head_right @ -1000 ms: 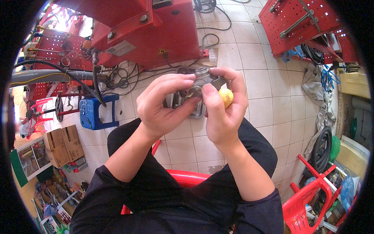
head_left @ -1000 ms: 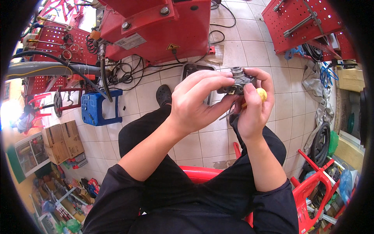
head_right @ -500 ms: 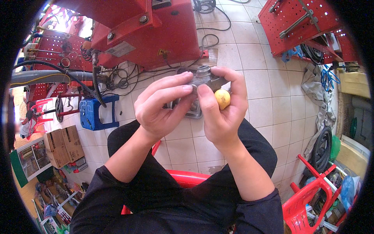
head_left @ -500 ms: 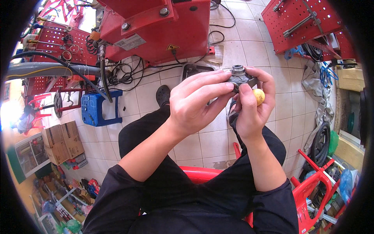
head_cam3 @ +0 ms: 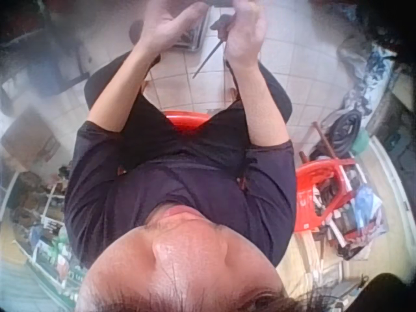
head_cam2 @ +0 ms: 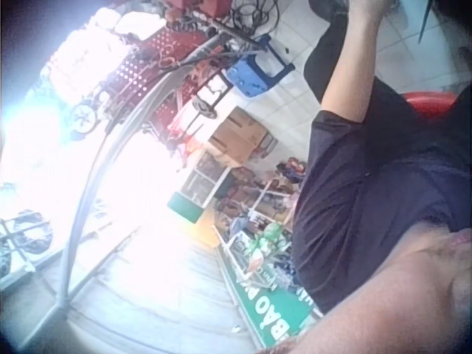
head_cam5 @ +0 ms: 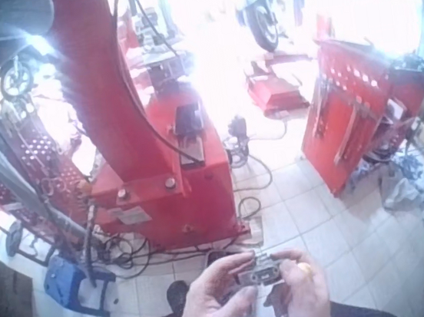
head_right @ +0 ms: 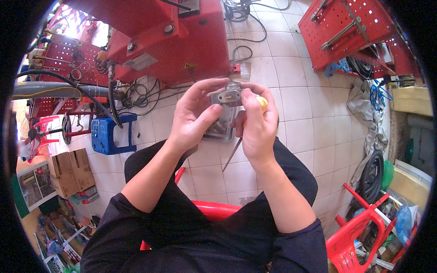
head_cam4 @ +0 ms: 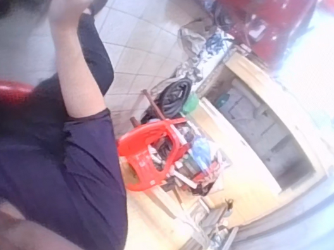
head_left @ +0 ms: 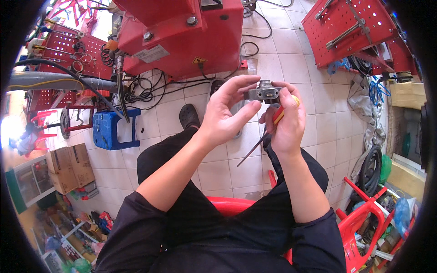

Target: The person sits on a red chair and uses a screwdriver to disassemble a mechanical part, likely a carburetor. They remove screws, separate the housing into two halves, and inspect the internal components before reassembling the unit.

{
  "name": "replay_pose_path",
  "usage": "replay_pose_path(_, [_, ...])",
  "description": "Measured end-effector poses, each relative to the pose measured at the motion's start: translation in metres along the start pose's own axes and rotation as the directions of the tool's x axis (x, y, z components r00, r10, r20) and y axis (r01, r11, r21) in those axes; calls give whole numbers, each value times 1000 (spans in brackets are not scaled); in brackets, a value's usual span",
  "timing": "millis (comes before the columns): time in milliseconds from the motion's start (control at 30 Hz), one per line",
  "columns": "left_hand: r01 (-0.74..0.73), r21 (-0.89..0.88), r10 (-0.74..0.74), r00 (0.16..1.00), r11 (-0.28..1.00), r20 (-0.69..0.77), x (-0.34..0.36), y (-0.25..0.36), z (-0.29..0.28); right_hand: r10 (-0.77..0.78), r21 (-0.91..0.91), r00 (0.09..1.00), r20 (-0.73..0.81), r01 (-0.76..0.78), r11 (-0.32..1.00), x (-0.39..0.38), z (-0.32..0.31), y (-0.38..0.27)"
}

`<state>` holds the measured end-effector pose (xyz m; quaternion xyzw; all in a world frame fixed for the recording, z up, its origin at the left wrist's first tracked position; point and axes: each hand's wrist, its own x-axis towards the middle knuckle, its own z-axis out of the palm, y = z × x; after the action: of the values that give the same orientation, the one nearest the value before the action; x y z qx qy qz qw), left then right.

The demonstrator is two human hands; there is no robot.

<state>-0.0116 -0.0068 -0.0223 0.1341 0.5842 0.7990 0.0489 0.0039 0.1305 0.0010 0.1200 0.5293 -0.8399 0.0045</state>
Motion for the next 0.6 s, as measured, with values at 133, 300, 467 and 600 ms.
replay_pose_path(133, [49, 31, -50, 998, 998, 33, -5, 6, 4, -9, -50, 1000, 12, 9, 999, -1, 0, 2])
replay_pose_path(300, [40, 90, -45, 997, 995, 59, -8, 8, 4, -11, -41, 998, 58, 13, 999, -1, -2, 6])
replay_pose_path(467, [38, 152, -31, 998, 988, -49, -9, -2, 6, -10, -85, 996, 93, 18, 996, -3, 2, 11])
replay_pose_path(600, [-21, 170, 23, 1000, 985, -9, -8, 3, 2, -30, -222, 975, 219, 80, 972, 1, -6, 9])
